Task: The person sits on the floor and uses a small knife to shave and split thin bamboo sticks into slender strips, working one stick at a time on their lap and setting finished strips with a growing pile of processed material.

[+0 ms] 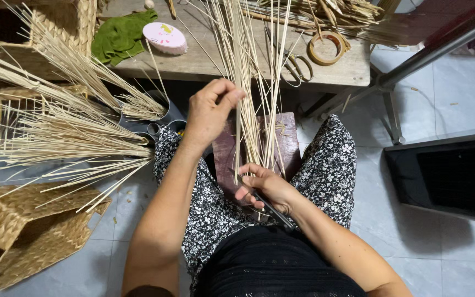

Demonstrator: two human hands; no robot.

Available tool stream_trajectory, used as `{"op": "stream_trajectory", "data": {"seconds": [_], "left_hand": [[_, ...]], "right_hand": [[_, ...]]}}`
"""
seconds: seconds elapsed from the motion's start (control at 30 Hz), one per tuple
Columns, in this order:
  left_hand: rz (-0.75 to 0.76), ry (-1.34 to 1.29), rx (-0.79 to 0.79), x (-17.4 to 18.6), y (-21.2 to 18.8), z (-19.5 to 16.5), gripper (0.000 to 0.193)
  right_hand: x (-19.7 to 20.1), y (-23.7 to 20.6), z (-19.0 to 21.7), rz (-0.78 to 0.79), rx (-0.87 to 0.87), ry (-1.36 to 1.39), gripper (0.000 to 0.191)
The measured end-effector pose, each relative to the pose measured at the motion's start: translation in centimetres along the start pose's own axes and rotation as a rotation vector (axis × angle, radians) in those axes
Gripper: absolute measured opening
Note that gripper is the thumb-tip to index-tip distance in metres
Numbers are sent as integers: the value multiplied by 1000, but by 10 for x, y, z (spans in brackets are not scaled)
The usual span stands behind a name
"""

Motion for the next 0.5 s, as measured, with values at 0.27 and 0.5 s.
{"op": "stream_trajectory", "data": {"seconds": [0.27,0.5], "left_hand": [[-164,-230,50,21,5,28,13],[-18,-76,309,-25,-37,101,14]], "right_hand": [[50,9,-22,-117,-41,-94,33],[116,-8,20,-420,195,-147,37]]}}
Point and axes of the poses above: each hand's wrist, its own y-axis towards the middle knuckle, its own x-axis out of the back of the hand, z = x × y, the point moved 6 cm from there along y, towards the middle knuckle, and after that the axes turned 8 degrees about -x, right-handed, at the moved point
